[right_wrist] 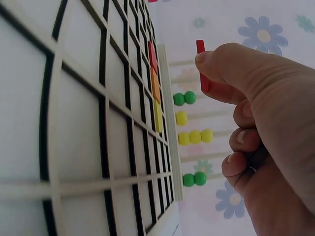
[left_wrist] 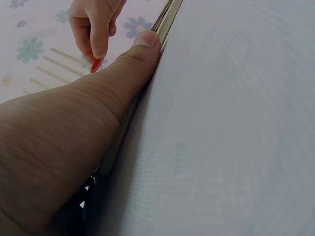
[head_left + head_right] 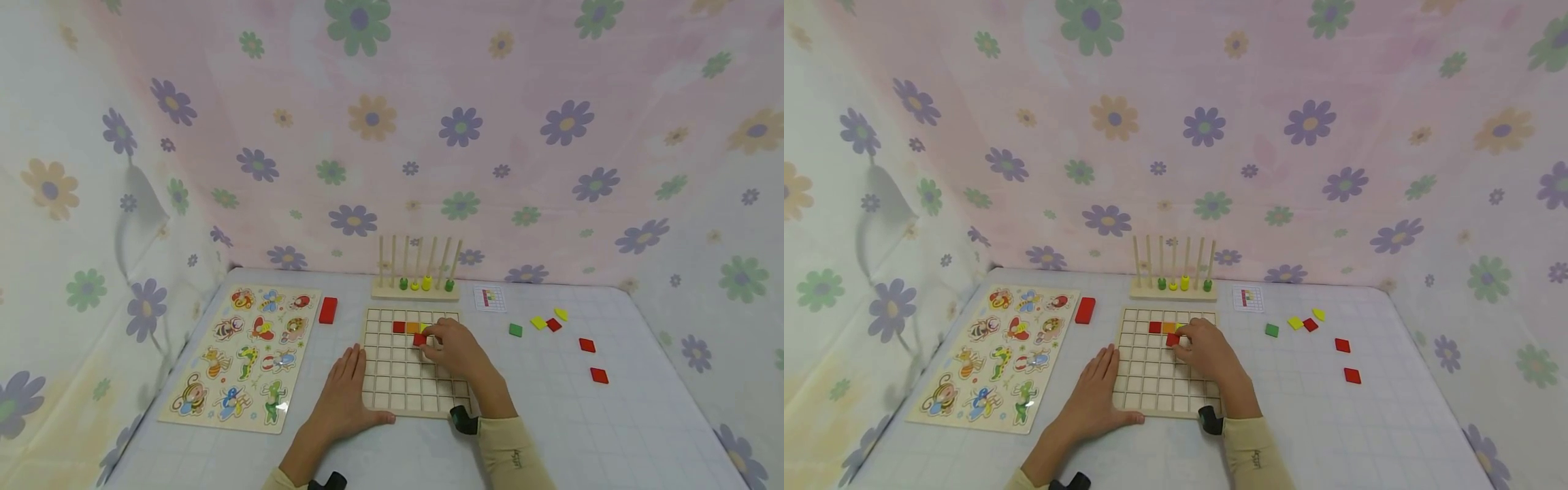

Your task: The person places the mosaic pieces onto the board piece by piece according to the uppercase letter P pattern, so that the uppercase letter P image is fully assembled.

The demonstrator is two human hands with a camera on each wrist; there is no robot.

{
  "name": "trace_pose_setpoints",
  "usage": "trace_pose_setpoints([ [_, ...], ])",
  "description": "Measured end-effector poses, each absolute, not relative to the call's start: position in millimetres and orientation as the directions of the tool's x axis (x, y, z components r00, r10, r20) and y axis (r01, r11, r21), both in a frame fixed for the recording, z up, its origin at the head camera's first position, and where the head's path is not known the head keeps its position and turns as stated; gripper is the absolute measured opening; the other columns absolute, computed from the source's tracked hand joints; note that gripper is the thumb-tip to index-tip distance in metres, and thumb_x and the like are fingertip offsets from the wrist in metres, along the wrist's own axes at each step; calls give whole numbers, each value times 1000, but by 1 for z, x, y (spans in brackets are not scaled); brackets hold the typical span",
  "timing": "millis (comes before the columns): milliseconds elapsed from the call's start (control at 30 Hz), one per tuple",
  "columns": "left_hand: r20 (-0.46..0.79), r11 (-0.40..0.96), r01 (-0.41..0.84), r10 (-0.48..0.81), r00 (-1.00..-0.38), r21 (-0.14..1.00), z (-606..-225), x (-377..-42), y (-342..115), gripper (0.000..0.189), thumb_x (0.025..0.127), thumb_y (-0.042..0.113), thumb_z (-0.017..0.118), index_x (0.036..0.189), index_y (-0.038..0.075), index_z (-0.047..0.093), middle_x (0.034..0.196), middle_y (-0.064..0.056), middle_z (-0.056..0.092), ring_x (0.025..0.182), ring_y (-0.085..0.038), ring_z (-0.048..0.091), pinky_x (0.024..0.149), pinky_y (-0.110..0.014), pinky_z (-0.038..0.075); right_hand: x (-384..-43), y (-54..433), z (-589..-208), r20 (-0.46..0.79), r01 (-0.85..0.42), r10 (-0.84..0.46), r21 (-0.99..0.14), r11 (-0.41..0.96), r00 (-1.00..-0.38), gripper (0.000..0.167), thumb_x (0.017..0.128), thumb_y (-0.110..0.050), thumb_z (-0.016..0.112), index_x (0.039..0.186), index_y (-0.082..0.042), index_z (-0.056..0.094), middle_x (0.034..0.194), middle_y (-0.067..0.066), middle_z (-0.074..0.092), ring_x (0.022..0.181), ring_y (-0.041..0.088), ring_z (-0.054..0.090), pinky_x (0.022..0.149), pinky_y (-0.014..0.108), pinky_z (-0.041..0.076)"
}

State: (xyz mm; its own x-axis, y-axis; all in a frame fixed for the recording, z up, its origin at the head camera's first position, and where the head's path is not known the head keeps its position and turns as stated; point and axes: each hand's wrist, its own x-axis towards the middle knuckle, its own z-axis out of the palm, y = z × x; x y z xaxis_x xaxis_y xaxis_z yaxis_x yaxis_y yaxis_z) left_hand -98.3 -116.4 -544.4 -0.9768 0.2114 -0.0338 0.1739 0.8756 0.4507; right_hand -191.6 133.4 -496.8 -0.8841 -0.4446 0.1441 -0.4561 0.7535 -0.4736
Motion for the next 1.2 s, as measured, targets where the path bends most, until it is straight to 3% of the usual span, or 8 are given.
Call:
trace_pose_setpoints([
  [267, -39, 876, 170, 210, -977, 451, -543, -98, -116, 138, 66, 83, 74, 162, 0, 21, 171, -18, 17, 159, -37, 15, 128, -54, 21, -192, 118, -495, 130, -439, -433, -479, 760, -892, 25, 90, -22, 76, 110, -8, 77, 78, -5, 52, 74, 10, 44, 64, 26, 40],
  [467, -40, 876, 170, 210, -977, 450, -544, -98, -116, 138, 66, 84, 73, 162, 1, 20, 171, -18, 16, 159, -37, 15, 128, -54, 21, -195, 108, -497, 144, -486, -477, -459, 744, -867, 20, 88, -20, 77, 104, -9, 77, 79, -3, 54, 74, 11, 43, 65, 27, 40],
  [667, -36, 875, 175, 214, -976, 452, -545, -98, -117, 138, 66, 84, 73, 162, 1, 20, 171, -17, 16, 159, -36, 15, 128, -54, 21, -196, 102, -500, 125, -479, -480, -460, 747, -868, 22, 89, -21, 77, 106, -8, 77, 95, 2, 68, 83, 15, 56, 80, 37, 54],
  [900, -38, 873, 172, 213, -976, 456, -545, -98, -117, 138, 66, 84, 73, 162, 1, 20, 171, -17, 16, 159, -36, 14, 129, -53, 21, -200, 97, -507, 71, -439, -465, -481, 759, -883, 24, 89, -22, 75, 108, -7, 76, 104, 3, 71, 97, 21, 63, 92, 42, 55],
  [1200, -39, 871, 173, 214, -976, 460, -546, -98, -117, 137, 66, 83, 73, 162, 1, 20, 171, -17, 16, 159, -36, 14, 129, -53, 20, -203, 91, -512, 66, -458, -482, -444, 770, -874, 23, 90, -20, 75, 109, -6, 77, 99, 3, 69, 92, 20, 60, 88, 40, 55],
])
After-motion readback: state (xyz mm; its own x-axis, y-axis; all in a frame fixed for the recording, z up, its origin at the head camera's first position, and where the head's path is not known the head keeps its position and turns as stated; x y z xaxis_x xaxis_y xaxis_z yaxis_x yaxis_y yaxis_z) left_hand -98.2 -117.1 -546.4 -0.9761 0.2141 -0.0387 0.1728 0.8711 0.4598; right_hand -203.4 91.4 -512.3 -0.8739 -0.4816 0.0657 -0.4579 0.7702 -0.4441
